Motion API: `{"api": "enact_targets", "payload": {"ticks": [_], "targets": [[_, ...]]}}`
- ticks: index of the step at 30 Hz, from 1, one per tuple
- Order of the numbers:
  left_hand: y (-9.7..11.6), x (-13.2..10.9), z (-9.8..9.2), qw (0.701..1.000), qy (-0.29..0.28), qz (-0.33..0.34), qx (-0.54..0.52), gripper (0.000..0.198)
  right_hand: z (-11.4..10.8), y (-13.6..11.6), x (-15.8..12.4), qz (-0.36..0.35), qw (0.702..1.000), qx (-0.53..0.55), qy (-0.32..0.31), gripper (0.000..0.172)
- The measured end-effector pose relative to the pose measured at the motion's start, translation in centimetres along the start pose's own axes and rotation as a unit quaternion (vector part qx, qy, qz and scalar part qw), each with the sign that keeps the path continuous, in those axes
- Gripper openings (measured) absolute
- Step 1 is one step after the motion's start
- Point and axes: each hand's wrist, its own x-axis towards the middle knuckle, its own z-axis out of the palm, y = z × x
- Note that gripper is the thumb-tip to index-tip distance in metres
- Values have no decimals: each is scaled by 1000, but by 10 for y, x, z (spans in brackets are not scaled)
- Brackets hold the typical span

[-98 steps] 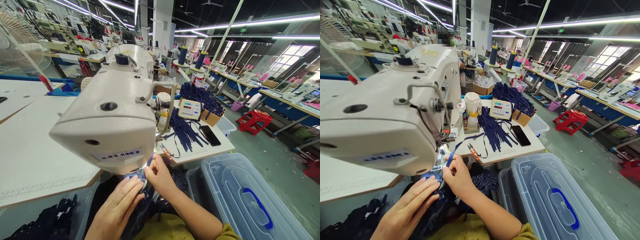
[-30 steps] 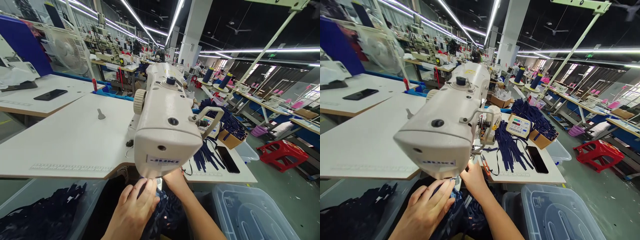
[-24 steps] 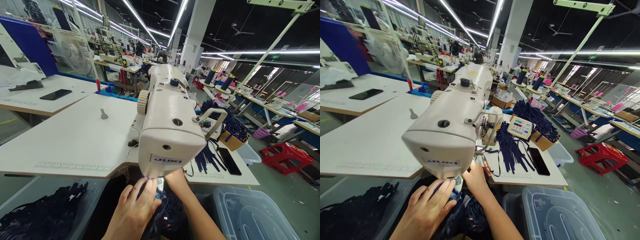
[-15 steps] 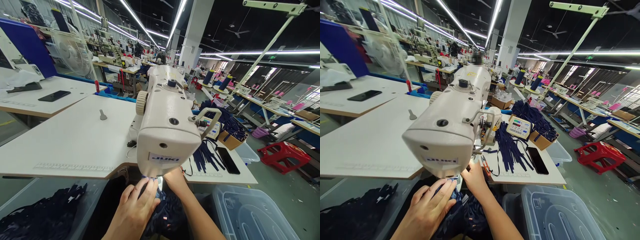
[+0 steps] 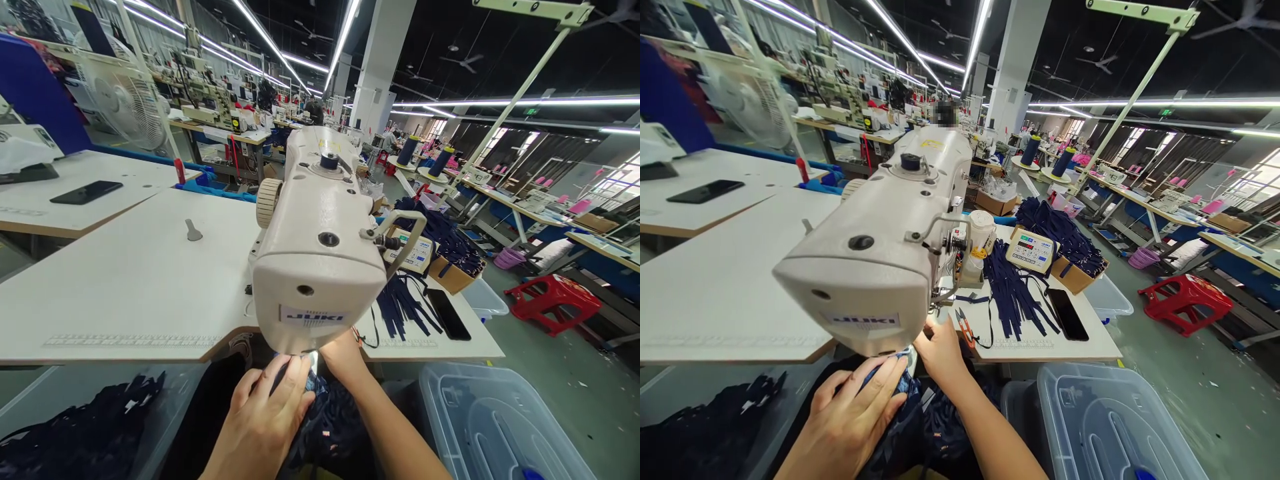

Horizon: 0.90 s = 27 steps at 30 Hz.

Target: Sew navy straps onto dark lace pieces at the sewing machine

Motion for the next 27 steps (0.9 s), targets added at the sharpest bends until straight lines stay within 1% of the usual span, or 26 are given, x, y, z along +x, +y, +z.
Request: {"api": "enact_targets", "payload": {"ticks": [5,7,10,17,20,23,24,25,27], "targets": [[-2,3,-1,999,-8,32,15,27,4,5,-1,33,999,13,15,16],[-2,3,0,999,1,36,15,28,6,6,-1,44,999,18,22,17],[-1,1,2,1000,12,20,10,27,8,5,-1,38,999,26,24,17],[-1,-4,2,1000,-1,7,16,29,9,-2,-3,38,998,18,37,18],[-2,-5,1,1000,1,2,19,28,8,-2,-8,37,997,23,58,15],[-4,-6,1,1000,3,0,14,28,3,-5,-20,49,995,33,81,14],[-4,-6,1,1000,4,-2,14,28,0,-8,-25,53,995,39,81,15],[-5,-6,2,1000,5,-3,15,28,-4,-10,-32,55,995,45,67,18],[-6,-7,2,1000,5,4,18,28,-12,-17,-45,66,996,60,3,23]]}}
